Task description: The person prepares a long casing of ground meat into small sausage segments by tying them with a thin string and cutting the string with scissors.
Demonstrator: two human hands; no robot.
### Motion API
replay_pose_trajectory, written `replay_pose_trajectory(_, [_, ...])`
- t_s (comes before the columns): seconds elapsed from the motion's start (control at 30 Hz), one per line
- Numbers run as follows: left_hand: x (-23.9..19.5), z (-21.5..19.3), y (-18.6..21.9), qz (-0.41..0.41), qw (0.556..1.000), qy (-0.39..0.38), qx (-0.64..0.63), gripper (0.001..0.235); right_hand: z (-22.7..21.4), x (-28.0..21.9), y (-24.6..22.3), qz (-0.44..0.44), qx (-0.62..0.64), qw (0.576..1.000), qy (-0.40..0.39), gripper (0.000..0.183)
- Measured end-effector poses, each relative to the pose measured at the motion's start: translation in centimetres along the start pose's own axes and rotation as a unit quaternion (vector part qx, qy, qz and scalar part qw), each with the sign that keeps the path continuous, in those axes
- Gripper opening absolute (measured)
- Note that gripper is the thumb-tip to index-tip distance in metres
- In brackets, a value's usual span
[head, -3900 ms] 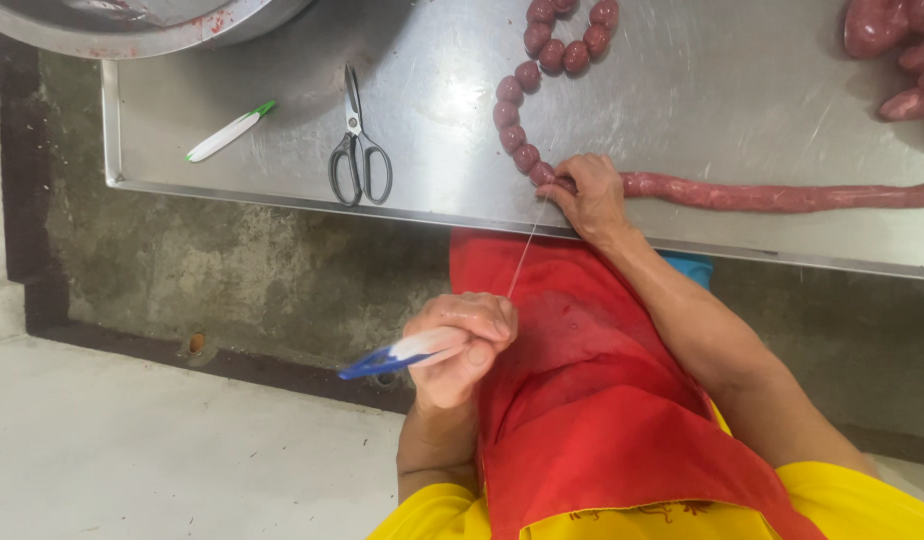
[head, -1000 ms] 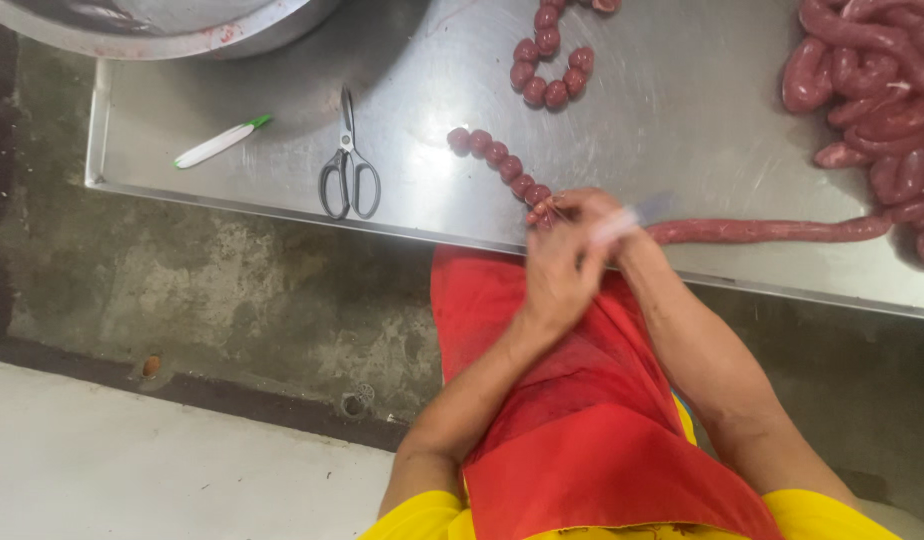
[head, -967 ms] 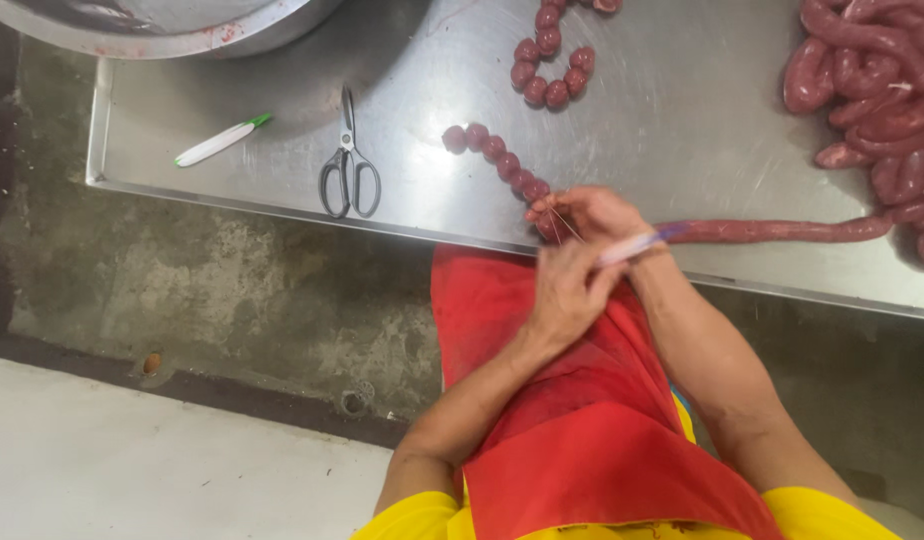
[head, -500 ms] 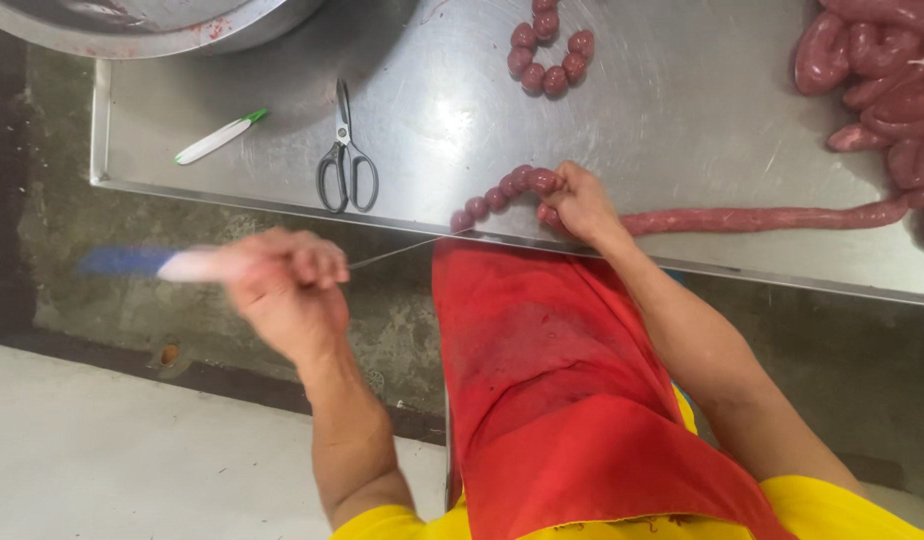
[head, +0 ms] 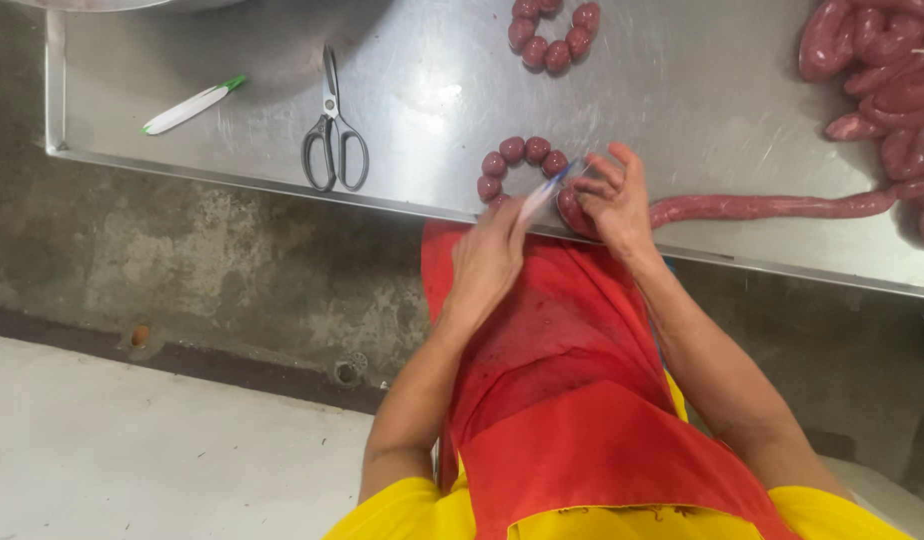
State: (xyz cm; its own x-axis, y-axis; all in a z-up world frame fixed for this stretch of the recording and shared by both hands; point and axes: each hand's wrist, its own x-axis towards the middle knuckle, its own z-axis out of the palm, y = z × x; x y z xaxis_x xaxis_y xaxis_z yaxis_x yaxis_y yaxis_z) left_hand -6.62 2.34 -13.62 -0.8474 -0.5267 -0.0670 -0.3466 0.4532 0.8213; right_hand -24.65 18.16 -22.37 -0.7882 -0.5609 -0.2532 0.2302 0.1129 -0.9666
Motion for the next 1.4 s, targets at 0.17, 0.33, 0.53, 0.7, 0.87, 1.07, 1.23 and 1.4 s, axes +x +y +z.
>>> replay_pose_trajectory(0.17, [5.1, 1.1, 1.7, -0.002, 0.976, -0.077, 0.204, 0.033, -0.1, -0.6, 0.5, -0.031, -0.001, 1.000, 0.006, 0.082])
replay_pose_trajectory(0.33, [3.6, 5.8, 0.9, -0.006, 0.810, -0.104, -0.577, 0.051, 0.2, 1.4, -1.8, 0.275, 0.023, 0.956, -0.101, 0.035])
replay_pose_trajectory(0.53, [-3.3, 5.3, -1.0, 0.029, 0.941, -0.052, -0.333, 0.028, 3.4, 1.6, -7.2, 0.309, 0.187, 0.915, -0.178, 0.029])
replay_pose_trajectory(0.7, [-0.5, -4.0, 0.1, -0.029, 0.803, 0.107, -0.586, 0.026, 5.6, 1.1, -4.1, 0.174, 0.095, 0.975, -0.095, 0.015])
replay_pose_trajectory(0.87, [-1.7, -15.4, 4.0, 0.261, 0.698, 0.226, -0.627, 0.037, 7.4, 5.2, -1.8, 0.035, -0.068, 0.997, 0.013, 0.014])
replay_pose_trajectory(1.07, [0.5, -11.7, 4.5, 0.325, 0.808, 0.231, -0.434, 0.034, 10.0, 1.4, -6.6, -0.323, -0.425, 0.844, -0.046, 0.041])
replay_pose_trajectory(1.23, [-1.1, -9.6, 1.1, 0.046, 0.977, 0.208, -0.012, 0.044, 6.2, -2.8, -8.7, -0.278, -0.547, 0.784, -0.100, 0.033])
replay_pose_trajectory(1.4, [-1.9, 0.4, 0.1, -0.013, 0.989, 0.054, 0.135, 0.045, 3.9, 0.9, -5.6, -0.226, -0.570, 0.789, 0.040, 0.058])
